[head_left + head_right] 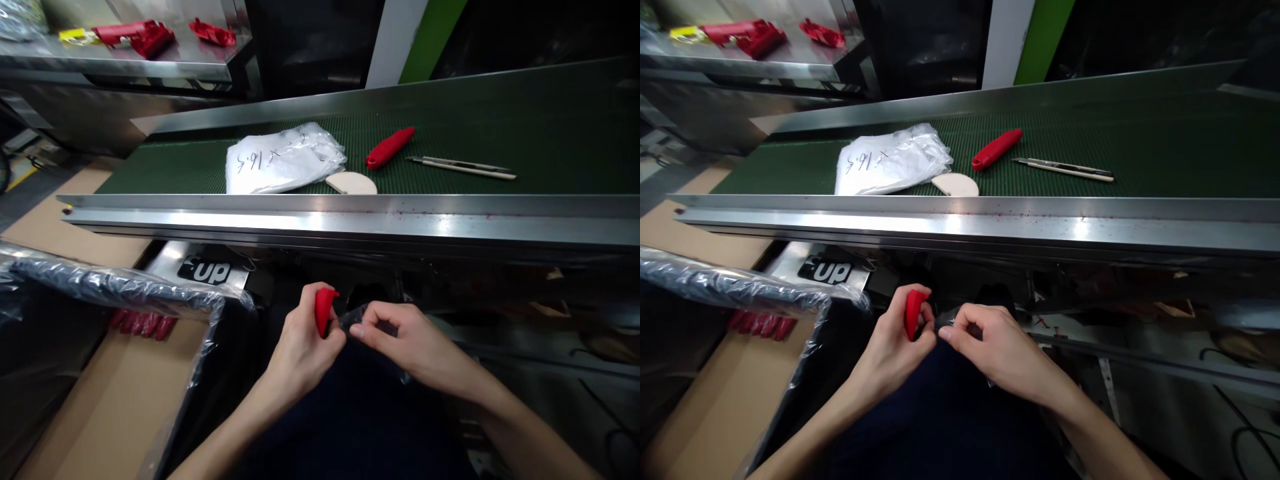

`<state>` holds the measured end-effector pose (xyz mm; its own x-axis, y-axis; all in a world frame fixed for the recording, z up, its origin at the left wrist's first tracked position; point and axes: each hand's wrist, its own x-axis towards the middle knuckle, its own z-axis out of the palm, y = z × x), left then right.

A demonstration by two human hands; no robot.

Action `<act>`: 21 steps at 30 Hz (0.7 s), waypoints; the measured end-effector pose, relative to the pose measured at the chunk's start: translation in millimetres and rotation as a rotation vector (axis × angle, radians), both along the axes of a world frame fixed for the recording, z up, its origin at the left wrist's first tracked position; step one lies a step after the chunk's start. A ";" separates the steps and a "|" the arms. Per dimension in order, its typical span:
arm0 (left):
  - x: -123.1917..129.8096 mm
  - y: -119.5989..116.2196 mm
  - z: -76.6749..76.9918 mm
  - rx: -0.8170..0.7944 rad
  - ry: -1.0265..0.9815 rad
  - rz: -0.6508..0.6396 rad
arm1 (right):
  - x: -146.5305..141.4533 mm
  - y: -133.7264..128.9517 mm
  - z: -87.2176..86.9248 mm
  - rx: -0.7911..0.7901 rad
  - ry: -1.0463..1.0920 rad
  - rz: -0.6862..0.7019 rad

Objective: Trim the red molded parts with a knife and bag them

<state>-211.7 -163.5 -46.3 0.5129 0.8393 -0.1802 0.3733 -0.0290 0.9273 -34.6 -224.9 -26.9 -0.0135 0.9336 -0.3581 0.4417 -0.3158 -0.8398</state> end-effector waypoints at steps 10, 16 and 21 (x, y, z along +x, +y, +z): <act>1.3 -9.0 -6.6 0.262 0.130 -0.129 | -12.8 9.5 22.5 0.237 -0.025 -0.065; -0.7 4.4 -16.0 0.220 0.154 0.019 | -2.8 -0.2 33.1 0.485 -0.325 -0.397; -3.6 19.9 -23.5 0.006 0.022 0.144 | 8.3 -31.8 38.9 0.617 -0.622 -0.407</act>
<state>-215.3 -143.6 -69.8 0.3830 0.9050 -0.1854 0.3947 0.0211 0.9186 -26.3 -256.7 12.0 0.3794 0.8511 0.3630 0.8178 -0.1249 -0.5618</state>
